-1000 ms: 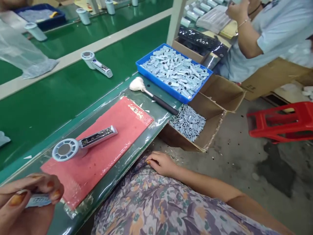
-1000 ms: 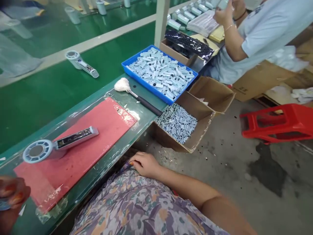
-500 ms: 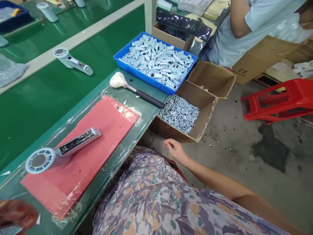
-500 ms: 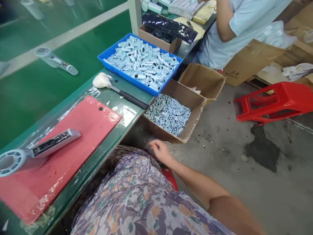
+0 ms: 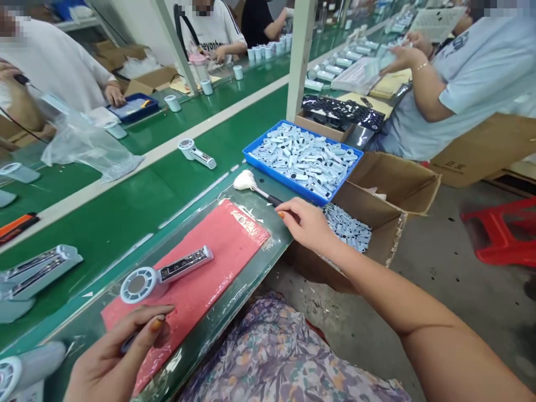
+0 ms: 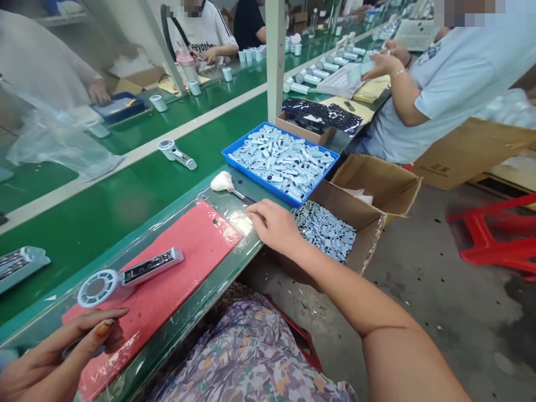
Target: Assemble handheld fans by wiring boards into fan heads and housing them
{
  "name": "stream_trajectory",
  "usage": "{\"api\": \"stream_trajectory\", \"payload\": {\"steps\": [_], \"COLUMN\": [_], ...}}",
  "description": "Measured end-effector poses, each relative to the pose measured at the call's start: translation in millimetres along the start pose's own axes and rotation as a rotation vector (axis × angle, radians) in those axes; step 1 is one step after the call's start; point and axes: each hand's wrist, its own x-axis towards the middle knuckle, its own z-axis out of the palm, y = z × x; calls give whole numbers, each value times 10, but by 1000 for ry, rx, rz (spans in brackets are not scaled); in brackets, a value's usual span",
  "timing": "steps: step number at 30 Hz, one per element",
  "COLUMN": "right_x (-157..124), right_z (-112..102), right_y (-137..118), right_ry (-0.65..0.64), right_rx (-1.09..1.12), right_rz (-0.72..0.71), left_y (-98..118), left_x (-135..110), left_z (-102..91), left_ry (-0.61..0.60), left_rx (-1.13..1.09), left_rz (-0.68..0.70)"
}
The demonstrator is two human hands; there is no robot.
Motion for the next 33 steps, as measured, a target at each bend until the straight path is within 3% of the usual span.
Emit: {"api": "stream_trajectory", "payload": {"steps": [4, 9, 12, 17, 21, 33], "right_x": [223, -80, -221, -247, -274, -356], "right_z": [266, 632, 773, 899, 901, 818], "right_y": [-283, -897, -1118, -1162, -1153, -1214], "right_ry": [-89, -417, -489, -363, -256, -71], "right_rx": [124, 522, 649, 706, 641, 431], "right_rz": [-57, -174, -208, -401, -552, -745], "left_y": [120, 258, 289, 216, 137, 145], "left_x": [-2, 41, 25, -16, -50, -200], "left_z": [228, 421, 438, 408, 424, 471], "left_ry": [-88, -117, -165, -449, -561, -615], "left_rx": [-334, -785, -886, -1052, -1151, -1277], "left_rz": [-146, -232, -220, -325, -372, -402]}}
